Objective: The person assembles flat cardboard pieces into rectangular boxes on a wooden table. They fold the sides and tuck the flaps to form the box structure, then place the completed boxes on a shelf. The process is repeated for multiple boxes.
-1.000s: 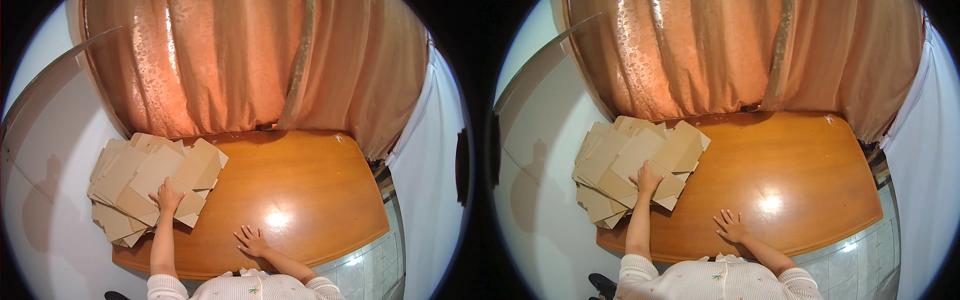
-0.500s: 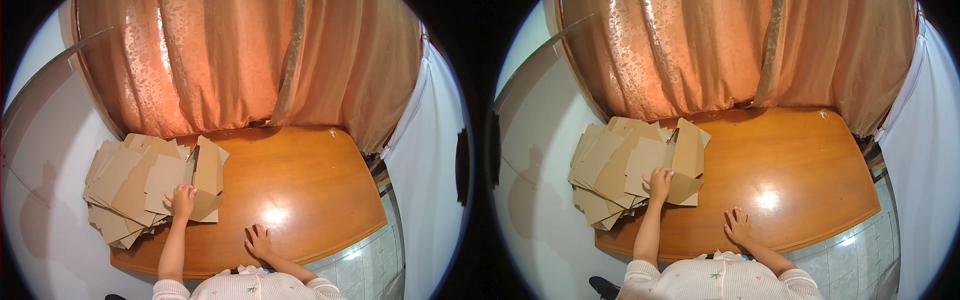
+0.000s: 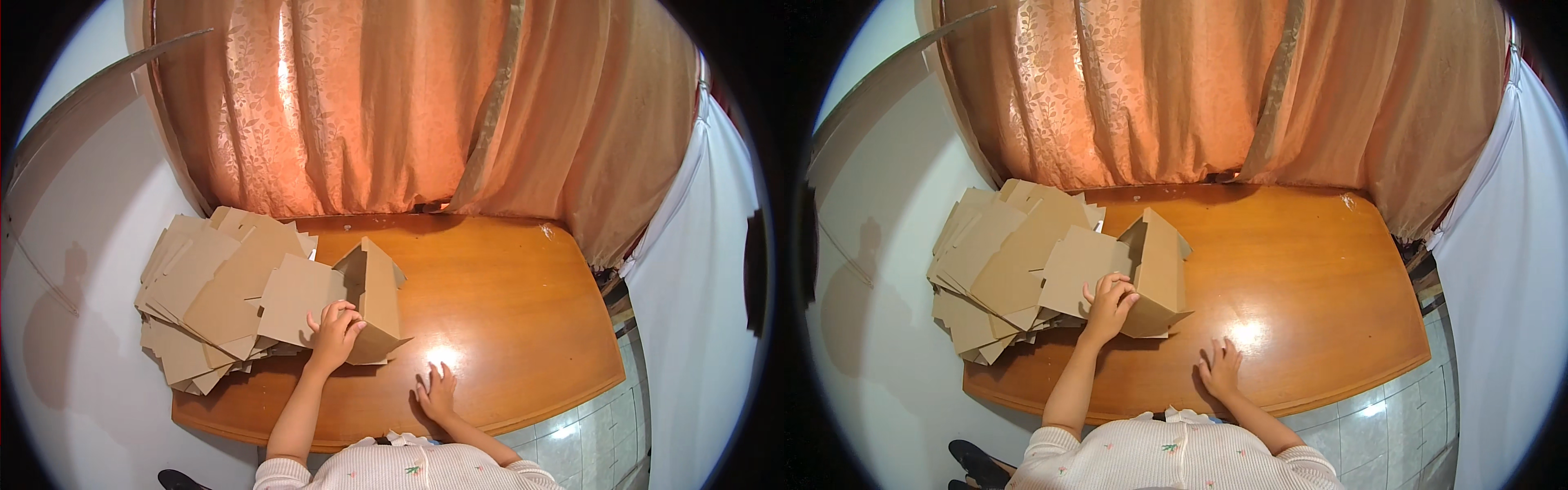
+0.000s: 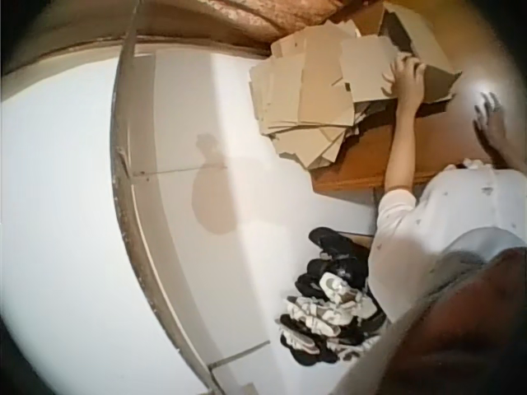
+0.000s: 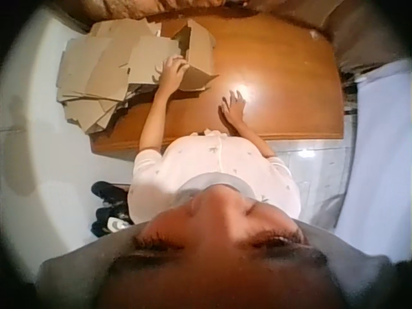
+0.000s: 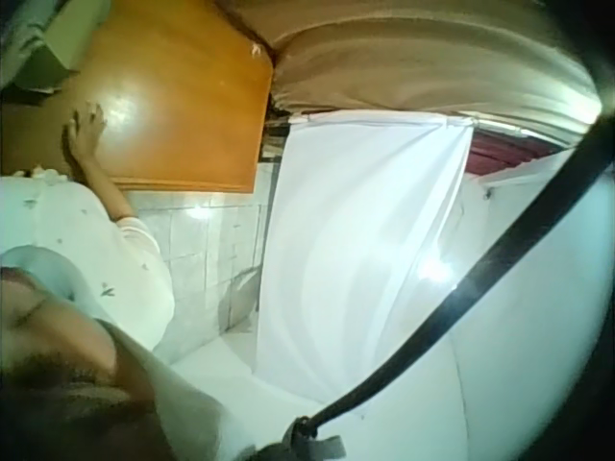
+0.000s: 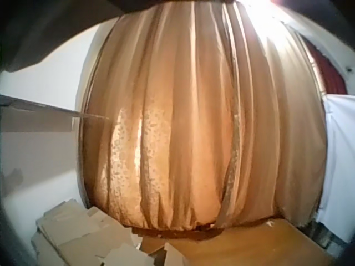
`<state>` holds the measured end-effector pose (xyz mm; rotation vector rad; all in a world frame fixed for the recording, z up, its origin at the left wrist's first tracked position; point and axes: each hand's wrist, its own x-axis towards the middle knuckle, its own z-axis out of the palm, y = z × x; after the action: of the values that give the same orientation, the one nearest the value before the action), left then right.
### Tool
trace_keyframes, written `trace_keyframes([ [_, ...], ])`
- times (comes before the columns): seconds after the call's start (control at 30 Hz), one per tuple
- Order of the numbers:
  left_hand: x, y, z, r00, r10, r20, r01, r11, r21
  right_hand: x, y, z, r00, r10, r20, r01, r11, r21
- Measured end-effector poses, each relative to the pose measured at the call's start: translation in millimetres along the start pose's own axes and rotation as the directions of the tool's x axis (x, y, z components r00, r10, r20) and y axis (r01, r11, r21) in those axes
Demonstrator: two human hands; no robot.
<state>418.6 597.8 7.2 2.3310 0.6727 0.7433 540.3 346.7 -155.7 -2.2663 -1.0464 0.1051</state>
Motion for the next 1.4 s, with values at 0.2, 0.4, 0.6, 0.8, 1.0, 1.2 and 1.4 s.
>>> trace_keyframes([
  [0.2, -8, 26, -14, 0.995, 0.092, 0.04, -0.079, 0.963, -0.258, 21, 30, -34, 0.972, 0.091, -0.218, -0.088, 0.996, 0.025],
  [0.4, -6, 19, -16, 0.998, 0.009, 0.058, 0.04, 0.62, -0.784, 39, 29, -51, 0.938, 0.198, -0.286, -0.194, 0.98, 0.04],
  [0.6, -19, -12, -11, 0.984, -0.103, 0.145, 0.17, 0.303, -0.938, 51, 17, -62, 0.783, 0.433, -0.447, -0.161, 0.835, 0.526],
  [0.8, -33, -37, 2, 0.945, -0.297, 0.133, 0.209, 0.242, -0.947, 52, 20, -81, 0.908, 0.287, -0.305, -0.185, 0.928, 0.324],
  [1.0, -49, -65, 6, 0.839, -0.514, 0.178, 0.252, 0.078, -0.965, 53, -45, -146, 0.952, 0.085, -0.293, -0.061, 0.994, 0.09],
  [1.2, -61, -52, 23, 0.621, -0.782, 0.059, 0.349, 0.208, -0.914, 59, -56, -152, 0.968, 0.047, -0.248, -0.073, 0.993, -0.096],
  [1.4, -72, -19, 20, 0.86, -0.509, 0.028, 0.33, 0.515, -0.791, 59, -51, -147, 0.975, 0.103, -0.197, -0.132, 0.981, -0.143],
])
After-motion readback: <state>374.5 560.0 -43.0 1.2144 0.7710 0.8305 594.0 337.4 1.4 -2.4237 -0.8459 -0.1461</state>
